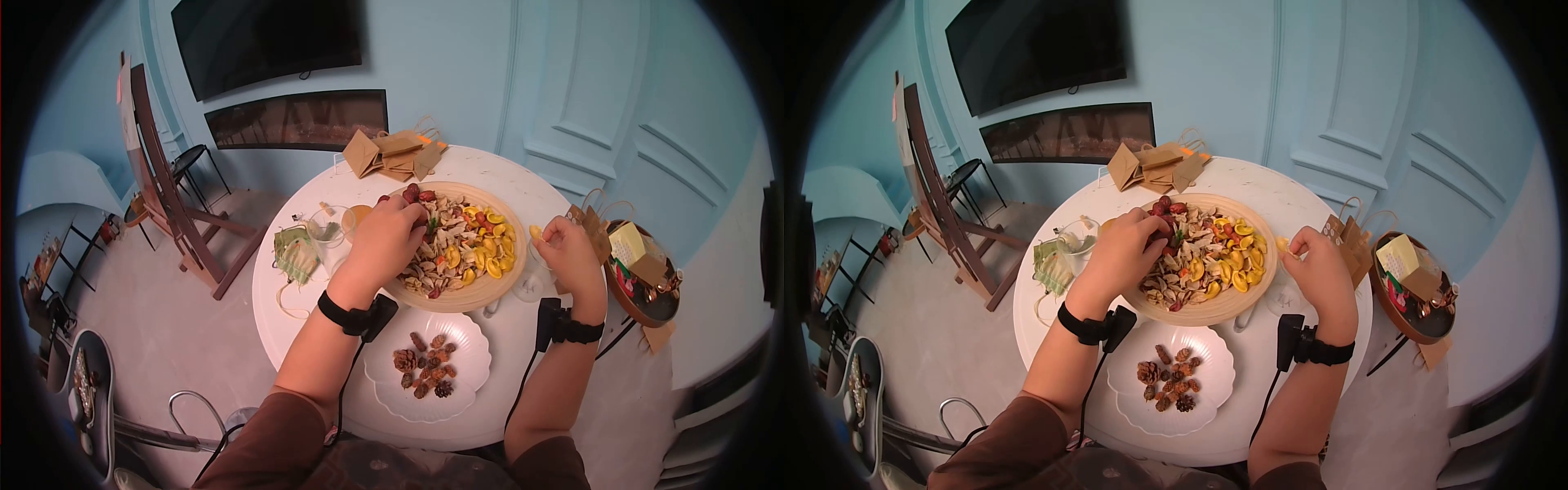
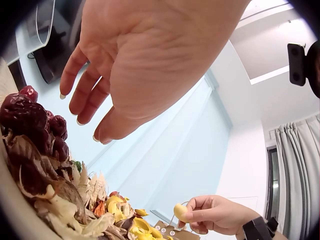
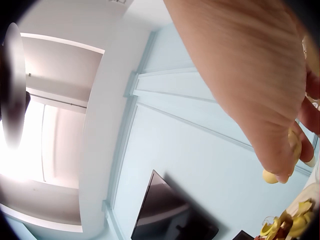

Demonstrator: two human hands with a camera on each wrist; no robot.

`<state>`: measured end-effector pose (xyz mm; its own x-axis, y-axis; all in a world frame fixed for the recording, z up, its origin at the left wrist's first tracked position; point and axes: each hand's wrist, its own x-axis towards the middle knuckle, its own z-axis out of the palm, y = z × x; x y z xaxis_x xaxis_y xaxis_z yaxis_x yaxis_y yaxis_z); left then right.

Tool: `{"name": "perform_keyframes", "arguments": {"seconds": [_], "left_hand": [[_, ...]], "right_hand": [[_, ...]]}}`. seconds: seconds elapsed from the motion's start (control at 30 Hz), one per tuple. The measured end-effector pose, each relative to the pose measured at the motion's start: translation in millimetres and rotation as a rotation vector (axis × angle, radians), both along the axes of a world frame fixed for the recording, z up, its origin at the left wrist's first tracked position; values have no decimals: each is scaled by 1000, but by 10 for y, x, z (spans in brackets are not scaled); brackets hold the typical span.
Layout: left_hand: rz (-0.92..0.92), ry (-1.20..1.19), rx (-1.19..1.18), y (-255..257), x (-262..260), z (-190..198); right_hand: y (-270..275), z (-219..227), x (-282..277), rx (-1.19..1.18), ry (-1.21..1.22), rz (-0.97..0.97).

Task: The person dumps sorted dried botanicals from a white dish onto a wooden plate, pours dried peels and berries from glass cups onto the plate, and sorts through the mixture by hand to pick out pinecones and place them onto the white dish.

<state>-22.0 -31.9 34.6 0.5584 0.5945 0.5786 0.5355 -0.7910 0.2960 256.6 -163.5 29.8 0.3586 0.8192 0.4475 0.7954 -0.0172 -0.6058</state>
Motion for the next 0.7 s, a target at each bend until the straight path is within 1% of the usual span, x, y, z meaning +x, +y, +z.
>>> {"name": "perform_keyframes", "arguments": {"seconds": [0.03,0.07,0.1,0.13,0.2,0.27,0.3,0.37,0.43,0.53,0.6,0.63,0.7], "left_hand": [[-22,21,36,23,23,12],[-42,43,73,53,43,26],[-44,52,79,94,73,45],[-54,103,76,143,113,66],[-68,161,79,234,209,83],[-69,301,64,317,308,81],[-69,308,70,345,357,76],[-43,421,91,392,439,63],[-40,455,86,425,487,58],[-28,509,80,469,525,19],[-20,533,84,491,527,13],[-31,540,70,482,524,33],[-45,553,56,483,529,39]], "right_hand": [[-28,2,26,4,8,-6],[-52,13,42,-42,31,-56],[-65,13,56,-88,55,-104],[-72,-5,75,-82,65,-106],[-87,-50,131,-146,16,-143],[-73,-121,197,-147,17,-149],[-65,-153,218,-155,10,-153],[-61,-181,240,-160,-9,-158],[-77,-172,259,-167,-30,-166],[-111,-86,194,-190,26,-147],[-119,-53,136,-83,40,-142],[-98,-55,126,-82,46,-146],[-38,-68,103,-31,56,-45]]}}
